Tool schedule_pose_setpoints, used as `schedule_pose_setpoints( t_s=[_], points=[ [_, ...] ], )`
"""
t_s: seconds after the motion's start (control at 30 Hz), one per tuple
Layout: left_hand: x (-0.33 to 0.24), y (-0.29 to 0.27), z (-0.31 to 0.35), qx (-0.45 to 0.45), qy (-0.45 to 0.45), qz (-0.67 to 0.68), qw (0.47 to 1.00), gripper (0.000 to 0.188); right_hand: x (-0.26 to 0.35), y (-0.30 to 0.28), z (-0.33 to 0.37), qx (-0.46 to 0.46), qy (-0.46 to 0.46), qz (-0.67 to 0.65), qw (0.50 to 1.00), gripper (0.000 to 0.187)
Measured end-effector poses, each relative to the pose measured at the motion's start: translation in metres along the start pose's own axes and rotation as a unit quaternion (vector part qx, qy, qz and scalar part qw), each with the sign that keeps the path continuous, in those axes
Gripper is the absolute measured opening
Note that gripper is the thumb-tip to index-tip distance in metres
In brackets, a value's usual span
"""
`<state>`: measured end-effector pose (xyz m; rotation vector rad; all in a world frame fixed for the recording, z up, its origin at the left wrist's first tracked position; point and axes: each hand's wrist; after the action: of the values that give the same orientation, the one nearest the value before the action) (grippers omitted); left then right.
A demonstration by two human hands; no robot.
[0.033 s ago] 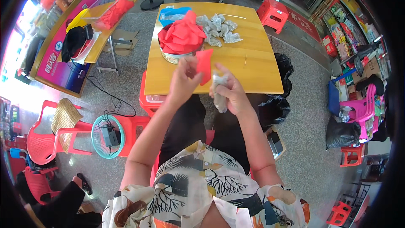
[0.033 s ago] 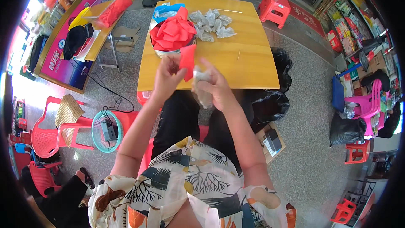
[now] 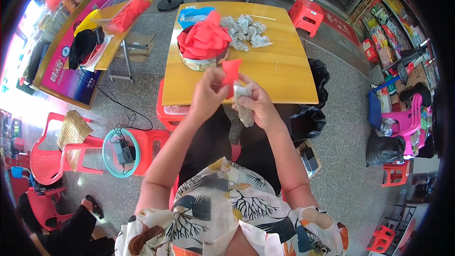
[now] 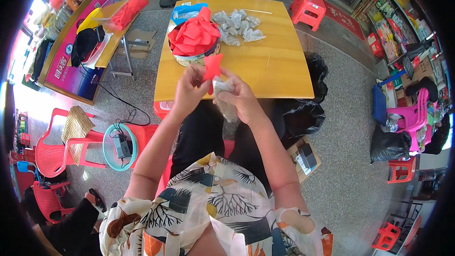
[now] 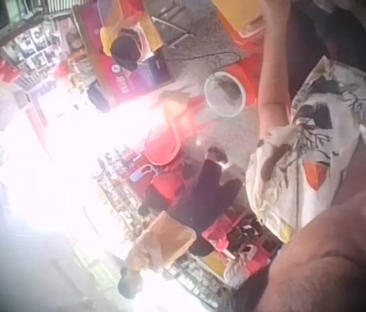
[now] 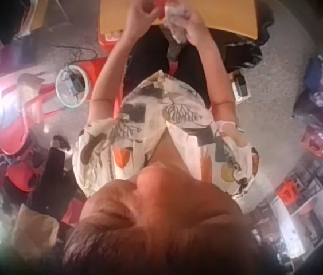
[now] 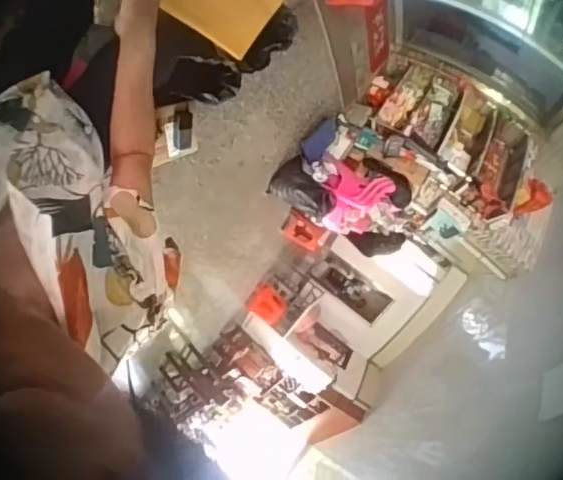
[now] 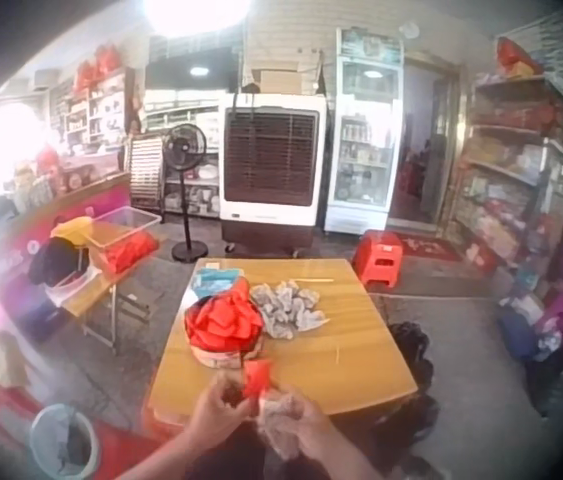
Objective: The person sits at a table and repeatedly wraps small items in red paper. They pick up a small item, fold a piece of red paper around it, and place the wrapped item on the table. The process is repeated multiple times throughout the video.
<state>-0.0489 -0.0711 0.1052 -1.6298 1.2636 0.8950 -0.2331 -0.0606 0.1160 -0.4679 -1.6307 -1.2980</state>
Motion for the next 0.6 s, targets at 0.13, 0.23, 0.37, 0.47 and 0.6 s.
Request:
schedule_pose_setpoints(
  t_s=[0.13, 0.23, 0.37, 0.47, 0.6],
  points=[
    [-0.009, -0.009, 0.03, 0.101, 0.011, -0.094, 0.99, 0.023, -0.023, -0.019, 0.003, 0.013, 0.024, 0.027, 0.999, 0.034],
    [-0.014, -0.003, 0.049, 0.065, -0.077, 0.132, 0.986, 0.028, -0.032, -0.021, 0.013, 0.015, 0.006, -0.021, 1.0, 0.025],
    [-0.019, -0.001, 0.065, 0.04, -0.063, 0.158, 0.985, 0.03, -0.05, -0.013, 0.023, -0.004, 0.013, -0.027, 1.0, 0.023],
    [-0.008, -0.02, 0.065, 0.047, 0.026, -0.044, 0.998, 0.025, -0.043, 0.0, 0.039, -0.032, -0.019, 0.0, 0.999, 0.028],
    [-0.016, -0.029, 0.075, 0.093, 0.129, -0.218, 0.963, 0.017, -0.023, 0.014, 0.06, 0.007, -0.008, 0.069, 0.998, 0.036]
  ],
)
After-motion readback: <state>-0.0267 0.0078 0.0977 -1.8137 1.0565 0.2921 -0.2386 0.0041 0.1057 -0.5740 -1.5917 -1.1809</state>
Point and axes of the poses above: each hand's wrist, its own z-axis away from the middle knuckle, its own y-axis out of the palm, x = y × z
